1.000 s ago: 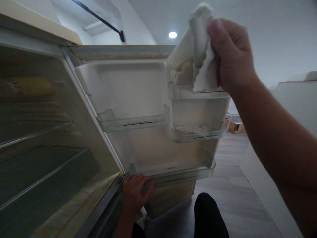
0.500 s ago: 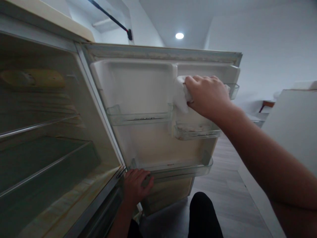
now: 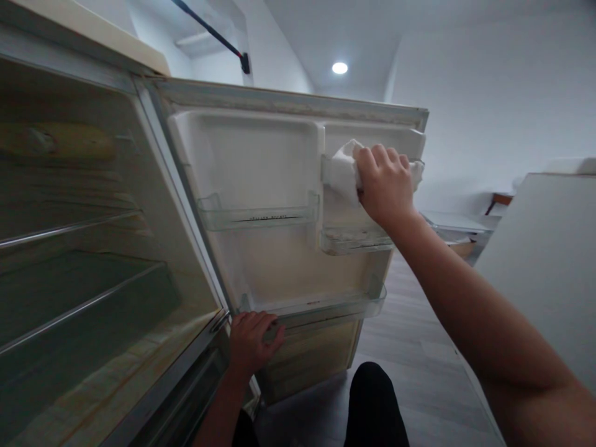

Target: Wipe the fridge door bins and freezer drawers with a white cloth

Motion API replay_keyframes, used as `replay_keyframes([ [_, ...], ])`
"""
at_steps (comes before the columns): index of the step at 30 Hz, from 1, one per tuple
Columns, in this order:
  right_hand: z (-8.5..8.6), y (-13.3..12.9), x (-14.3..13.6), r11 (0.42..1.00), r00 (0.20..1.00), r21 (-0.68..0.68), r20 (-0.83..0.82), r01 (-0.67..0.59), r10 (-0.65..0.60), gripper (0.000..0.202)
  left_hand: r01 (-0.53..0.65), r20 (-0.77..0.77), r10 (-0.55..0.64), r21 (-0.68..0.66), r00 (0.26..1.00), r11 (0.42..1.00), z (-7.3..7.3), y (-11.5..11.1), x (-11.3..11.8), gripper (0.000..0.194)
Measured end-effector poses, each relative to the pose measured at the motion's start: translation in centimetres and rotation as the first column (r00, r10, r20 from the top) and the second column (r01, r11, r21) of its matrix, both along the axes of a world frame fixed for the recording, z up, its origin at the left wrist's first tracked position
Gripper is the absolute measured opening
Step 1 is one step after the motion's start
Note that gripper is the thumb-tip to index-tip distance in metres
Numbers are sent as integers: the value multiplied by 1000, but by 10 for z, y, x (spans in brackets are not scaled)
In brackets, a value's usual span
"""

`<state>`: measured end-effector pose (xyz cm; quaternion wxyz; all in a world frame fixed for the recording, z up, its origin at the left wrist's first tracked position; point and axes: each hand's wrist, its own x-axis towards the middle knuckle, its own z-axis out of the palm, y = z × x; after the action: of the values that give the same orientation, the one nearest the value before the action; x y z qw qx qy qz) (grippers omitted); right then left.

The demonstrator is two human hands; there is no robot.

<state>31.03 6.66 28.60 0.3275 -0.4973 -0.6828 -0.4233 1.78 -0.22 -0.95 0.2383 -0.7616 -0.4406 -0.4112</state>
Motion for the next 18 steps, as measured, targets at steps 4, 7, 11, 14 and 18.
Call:
replay_keyframes([
  [4,-4,9,37,998,998,40,-42,50,-48,34,-6,9,6,15,1000,1000,0,1,2,10],
  [7,-5,11,53,999,999,38,-34,17,-16,35,-13,-4,13,25,1000,1000,0,0,3,10],
  [11,-5,6,52,998,997,70,-79,-1,7,31,-21,-11,21,28,1000,999,2,-3,2,11],
  [14,-9,0,44,989,990,145,-135,-9,29,27,-8,0,8,33,1000,999,2,-6,-1,9],
  [18,-17,-9,36,958,972,288,-221,-13,79,22,5,7,-5,70,1000,998,-1,-10,-9,7],
])
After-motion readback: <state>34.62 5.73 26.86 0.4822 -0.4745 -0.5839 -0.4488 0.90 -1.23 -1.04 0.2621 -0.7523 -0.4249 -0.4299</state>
